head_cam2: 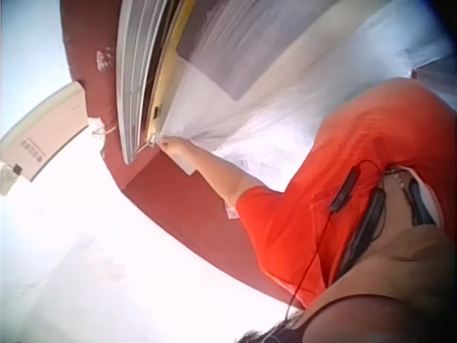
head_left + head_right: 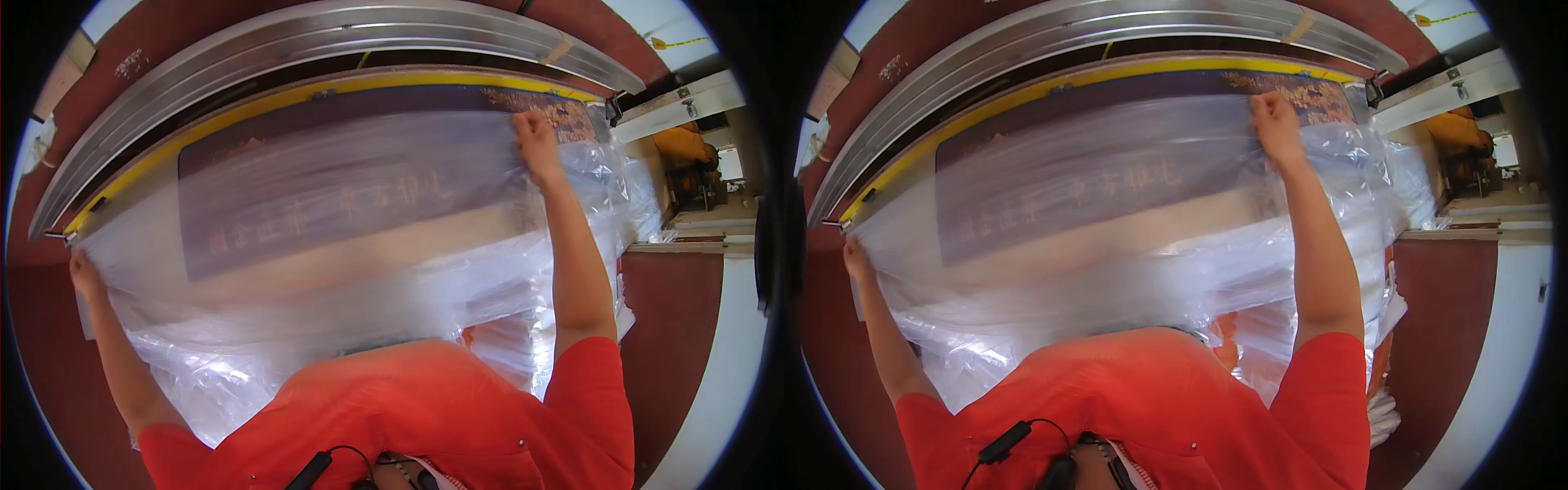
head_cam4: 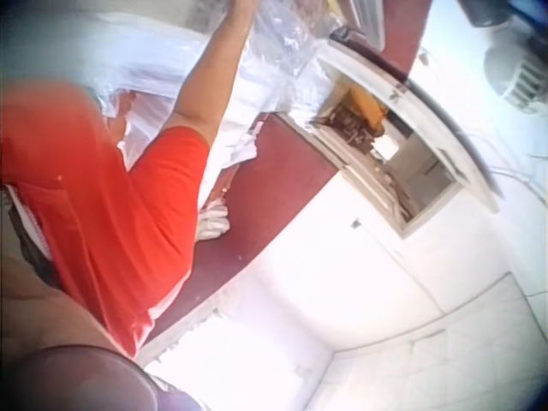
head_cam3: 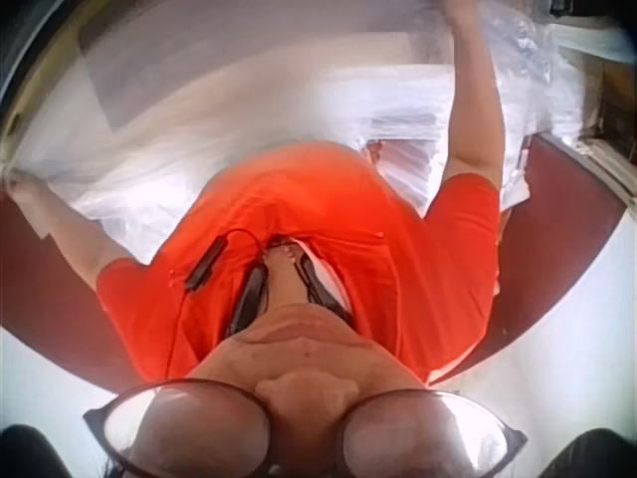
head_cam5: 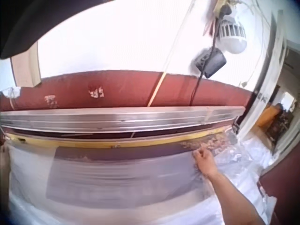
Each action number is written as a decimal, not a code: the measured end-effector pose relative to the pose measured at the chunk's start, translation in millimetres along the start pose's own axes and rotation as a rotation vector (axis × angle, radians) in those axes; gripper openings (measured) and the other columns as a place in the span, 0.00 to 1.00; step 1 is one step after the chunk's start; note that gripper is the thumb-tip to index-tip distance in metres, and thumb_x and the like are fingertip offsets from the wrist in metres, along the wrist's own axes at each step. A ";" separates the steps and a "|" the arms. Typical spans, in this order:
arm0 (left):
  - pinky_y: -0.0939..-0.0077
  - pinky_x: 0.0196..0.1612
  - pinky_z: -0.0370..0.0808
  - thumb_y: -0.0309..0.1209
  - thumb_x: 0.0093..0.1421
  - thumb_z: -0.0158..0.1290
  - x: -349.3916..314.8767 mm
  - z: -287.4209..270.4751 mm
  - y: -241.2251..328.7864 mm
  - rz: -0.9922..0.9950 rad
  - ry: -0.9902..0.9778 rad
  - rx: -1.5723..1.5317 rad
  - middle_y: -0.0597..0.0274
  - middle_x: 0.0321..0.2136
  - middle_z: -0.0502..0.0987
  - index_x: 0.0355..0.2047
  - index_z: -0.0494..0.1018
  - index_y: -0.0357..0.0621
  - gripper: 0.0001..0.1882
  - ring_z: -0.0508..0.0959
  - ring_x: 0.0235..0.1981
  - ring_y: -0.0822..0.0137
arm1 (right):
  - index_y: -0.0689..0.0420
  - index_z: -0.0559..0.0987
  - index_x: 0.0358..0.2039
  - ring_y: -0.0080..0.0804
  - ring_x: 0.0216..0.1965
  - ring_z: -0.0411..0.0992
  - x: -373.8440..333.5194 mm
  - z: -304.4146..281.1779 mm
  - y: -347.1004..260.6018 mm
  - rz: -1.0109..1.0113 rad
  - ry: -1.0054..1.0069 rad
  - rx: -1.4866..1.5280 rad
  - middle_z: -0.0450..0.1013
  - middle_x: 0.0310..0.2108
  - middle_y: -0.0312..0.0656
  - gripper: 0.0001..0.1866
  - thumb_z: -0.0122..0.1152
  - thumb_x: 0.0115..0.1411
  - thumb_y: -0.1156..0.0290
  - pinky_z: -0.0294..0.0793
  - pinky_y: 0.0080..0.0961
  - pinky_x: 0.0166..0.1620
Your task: The person wraps a large rectangular sign with a clear plastic sheet. They repeatedly smooth the plastic over the surface, fold the edges, and adjust the covering to ensure the sign is fully enclosed.
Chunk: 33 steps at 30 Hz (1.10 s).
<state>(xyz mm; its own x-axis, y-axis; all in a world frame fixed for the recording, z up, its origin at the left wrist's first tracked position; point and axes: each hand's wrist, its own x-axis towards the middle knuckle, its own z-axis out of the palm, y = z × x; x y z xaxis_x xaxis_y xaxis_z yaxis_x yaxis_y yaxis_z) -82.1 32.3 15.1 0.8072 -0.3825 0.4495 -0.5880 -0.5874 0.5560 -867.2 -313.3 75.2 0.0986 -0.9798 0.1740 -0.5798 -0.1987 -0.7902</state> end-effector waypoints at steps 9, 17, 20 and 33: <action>0.67 0.38 0.64 0.52 0.48 0.43 37.2 95.9 94.9 -0.151 -0.020 0.252 0.50 0.34 0.71 0.33 0.71 0.38 0.27 0.70 0.37 0.54 | 0.61 0.73 0.18 0.23 0.23 0.66 95.3 5.8 24.6 0.126 0.344 -0.132 0.69 0.19 0.36 0.18 0.61 0.42 0.57 0.64 0.19 0.31; 0.74 0.34 0.66 0.46 0.52 0.39 46.8 87.1 63.0 -0.498 -0.102 -0.586 0.58 0.31 0.72 0.34 0.69 0.33 0.25 0.71 0.31 0.65 | 0.57 0.73 0.28 0.49 0.37 0.66 92.6 18.5 40.9 0.196 0.499 -0.253 0.70 0.30 0.52 0.24 0.38 0.50 0.49 0.61 0.34 0.41; 0.75 0.28 0.66 0.39 0.52 0.34 29.8 96.7 90.4 -0.498 -0.118 -0.439 0.58 0.26 0.71 0.29 0.70 0.33 0.21 0.70 0.26 0.65 | 0.57 0.73 0.30 0.50 0.37 0.65 80.5 16.2 30.1 0.222 0.475 -0.200 0.69 0.32 0.52 0.23 0.36 0.50 0.53 0.61 0.35 0.42; 0.77 0.25 0.70 0.35 0.54 0.41 69.0 66.6 56.0 -0.502 -0.474 -0.624 0.62 0.25 0.69 0.31 0.67 0.41 0.12 0.71 0.25 0.70 | 0.64 0.71 0.35 0.25 0.34 0.63 65.1 6.7 -18.3 0.153 -0.044 -0.165 0.67 0.31 0.38 0.26 0.49 0.47 0.51 0.60 0.18 0.39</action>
<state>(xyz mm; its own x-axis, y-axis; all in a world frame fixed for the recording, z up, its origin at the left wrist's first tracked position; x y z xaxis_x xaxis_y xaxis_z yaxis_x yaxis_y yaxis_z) -56.0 -74.5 30.7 0.8302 -0.5196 -0.2020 0.0261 -0.3257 0.9451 -844.7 -373.6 97.0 0.0327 -0.9990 0.0311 -0.7144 -0.0451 -0.6983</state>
